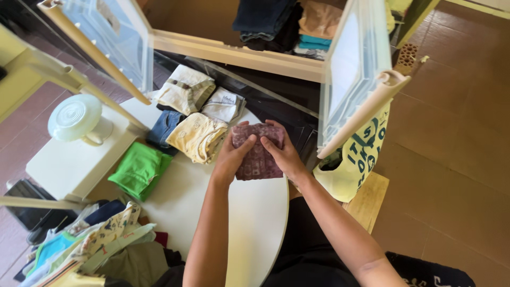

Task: The person picks up folded clothes from a table, places them into a storage cabinet, and then folds additional items of clothing on the table.

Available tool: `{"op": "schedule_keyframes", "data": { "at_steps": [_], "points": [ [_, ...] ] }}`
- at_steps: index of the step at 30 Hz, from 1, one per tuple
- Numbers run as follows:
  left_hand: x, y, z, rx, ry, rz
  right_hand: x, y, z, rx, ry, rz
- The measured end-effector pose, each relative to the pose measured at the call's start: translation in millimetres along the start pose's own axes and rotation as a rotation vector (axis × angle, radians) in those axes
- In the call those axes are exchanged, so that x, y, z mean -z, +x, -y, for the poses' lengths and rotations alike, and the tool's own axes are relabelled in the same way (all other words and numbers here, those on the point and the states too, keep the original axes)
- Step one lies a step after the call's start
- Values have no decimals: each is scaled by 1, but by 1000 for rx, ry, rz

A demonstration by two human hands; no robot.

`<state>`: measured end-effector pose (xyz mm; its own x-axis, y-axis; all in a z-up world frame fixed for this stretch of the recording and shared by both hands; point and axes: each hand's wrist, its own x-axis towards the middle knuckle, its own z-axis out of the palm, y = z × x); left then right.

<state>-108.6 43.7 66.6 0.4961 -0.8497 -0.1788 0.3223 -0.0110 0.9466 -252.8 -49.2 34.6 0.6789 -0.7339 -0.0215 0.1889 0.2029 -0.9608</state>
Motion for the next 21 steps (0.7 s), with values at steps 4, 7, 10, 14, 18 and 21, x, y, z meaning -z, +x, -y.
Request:
{"op": "schedule_keyframes", "data": {
  "at_steps": [4,7,10,14,18,21],
  "points": [
    [9,6,17,-71,-29,-64,0,4,-13,58,31,25],
    [13,10,29,-208,-5,-81,0,6,-22,165,-12,-66],
    [14,7,30,-187,97,-112,0,8,-26,94,226,-81],
    [26,-6,15,-25,159,-150,7,9,-27,3,373,-111],
    [33,-20,8,-11,137,55,20,11,-25,-43,326,-59],
    [43,-21,8,11,222,74,27,10,-23,-99,76,-11]
  ]
}}
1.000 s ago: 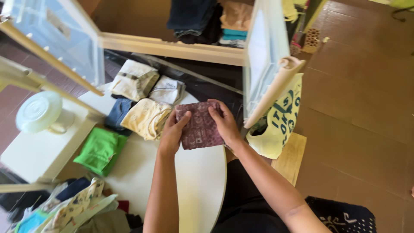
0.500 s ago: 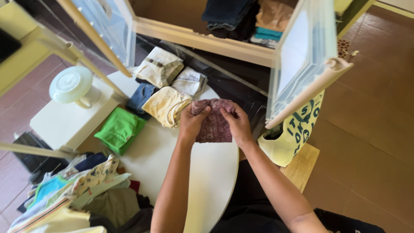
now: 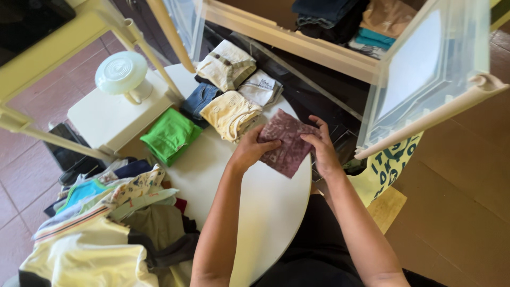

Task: The person picks up folded clothes from a table, places them into a storage cabinet, and then folds additional items of clothing on the table.

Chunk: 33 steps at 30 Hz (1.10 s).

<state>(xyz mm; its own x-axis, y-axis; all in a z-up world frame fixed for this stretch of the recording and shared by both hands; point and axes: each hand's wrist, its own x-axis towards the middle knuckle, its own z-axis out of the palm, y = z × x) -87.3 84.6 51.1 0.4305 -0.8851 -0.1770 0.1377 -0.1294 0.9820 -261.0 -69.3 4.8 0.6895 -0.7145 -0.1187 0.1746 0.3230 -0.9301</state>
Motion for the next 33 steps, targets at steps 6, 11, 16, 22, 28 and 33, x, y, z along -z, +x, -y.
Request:
{"op": "schedule_keyframes", "data": {
  "at_steps": [6,11,16,22,28,33],
  "points": [
    [19,-2,9,80,219,27,21,-1,-8,-331,-253,301],
    [16,-4,29,77,-148,-151,13,1,-25,-219,-95,172],
    [-1,1,64,61,-311,-66,-3,-4,-29,-122,-28,117],
    [0,9,64,-105,-240,-196,-13,-11,-26,-258,-426,217],
    [1,-4,39,-14,-708,-38,-8,5,-39,-115,-158,149],
    [-18,0,53,-21,-621,-99,-22,5,-29,-93,-29,113]
  ]
}}
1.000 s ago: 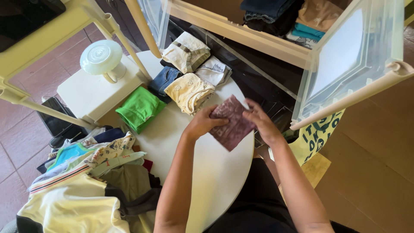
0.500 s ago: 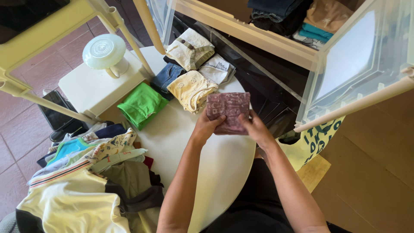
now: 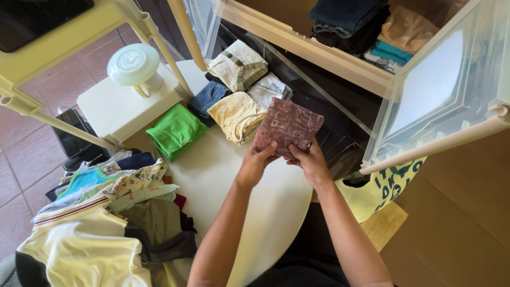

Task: The person picks up folded clothes from a table, places them into a storage cabinet, and then folds additional items of clothing on the table.

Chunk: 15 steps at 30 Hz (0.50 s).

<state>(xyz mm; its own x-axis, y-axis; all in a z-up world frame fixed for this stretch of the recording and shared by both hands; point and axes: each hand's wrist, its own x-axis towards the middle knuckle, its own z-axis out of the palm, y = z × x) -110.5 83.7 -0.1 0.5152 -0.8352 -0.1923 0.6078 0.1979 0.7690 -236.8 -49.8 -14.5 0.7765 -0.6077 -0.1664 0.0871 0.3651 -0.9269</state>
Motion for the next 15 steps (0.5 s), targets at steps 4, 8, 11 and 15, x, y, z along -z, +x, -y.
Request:
{"op": "schedule_keyframes", "data": {
  "at_steps": [4,8,11,15],
  "points": [
    [-1,14,23,-125,-65,-157,-14,-5,21,-34,-98,13],
    [-9,15,40,-154,-152,-211,-13,-3,22,34,-180,20],
    [-17,10,49,-127,-207,-123,-14,-8,18,87,-117,41],
    [-27,16,42,-256,-170,-239,-18,-21,35,-54,-236,18]
  ]
}}
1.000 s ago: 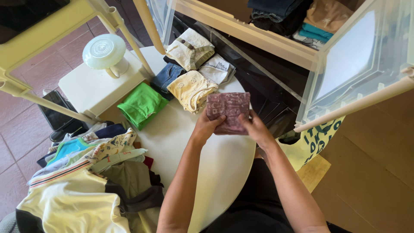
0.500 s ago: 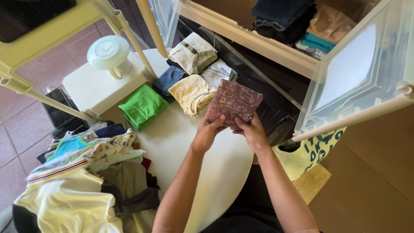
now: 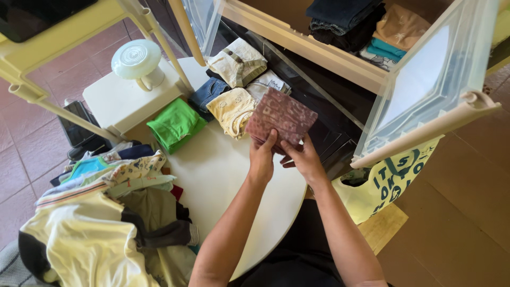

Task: The person picks up folded clothes from a table, places them into a storage cabinet, and then folds additional items of clothing on the table.

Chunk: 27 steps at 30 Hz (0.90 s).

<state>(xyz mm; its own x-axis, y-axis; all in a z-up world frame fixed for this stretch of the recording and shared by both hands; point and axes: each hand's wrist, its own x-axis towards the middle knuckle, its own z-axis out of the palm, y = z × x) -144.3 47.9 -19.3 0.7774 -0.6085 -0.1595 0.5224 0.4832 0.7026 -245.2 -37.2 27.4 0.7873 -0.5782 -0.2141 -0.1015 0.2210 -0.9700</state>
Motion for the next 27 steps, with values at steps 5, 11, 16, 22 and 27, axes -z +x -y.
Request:
{"op": "schedule_keyframes", "data": {
  "at_steps": [5,11,16,22,27],
  "points": [
    [9,7,-21,-122,155,-34,21,-1,4,-83,-8,-103],
    [19,-10,-49,-48,411,180,31,5,-20,131,106,42],
    [16,-31,-73,108,294,127,14,-1,-25,114,289,-2],
    [41,-36,-85,138,400,326,12,-12,-6,-72,374,155],
    [31,-43,-94,148,546,208,0,-3,-11,75,434,41]
  ]
}}
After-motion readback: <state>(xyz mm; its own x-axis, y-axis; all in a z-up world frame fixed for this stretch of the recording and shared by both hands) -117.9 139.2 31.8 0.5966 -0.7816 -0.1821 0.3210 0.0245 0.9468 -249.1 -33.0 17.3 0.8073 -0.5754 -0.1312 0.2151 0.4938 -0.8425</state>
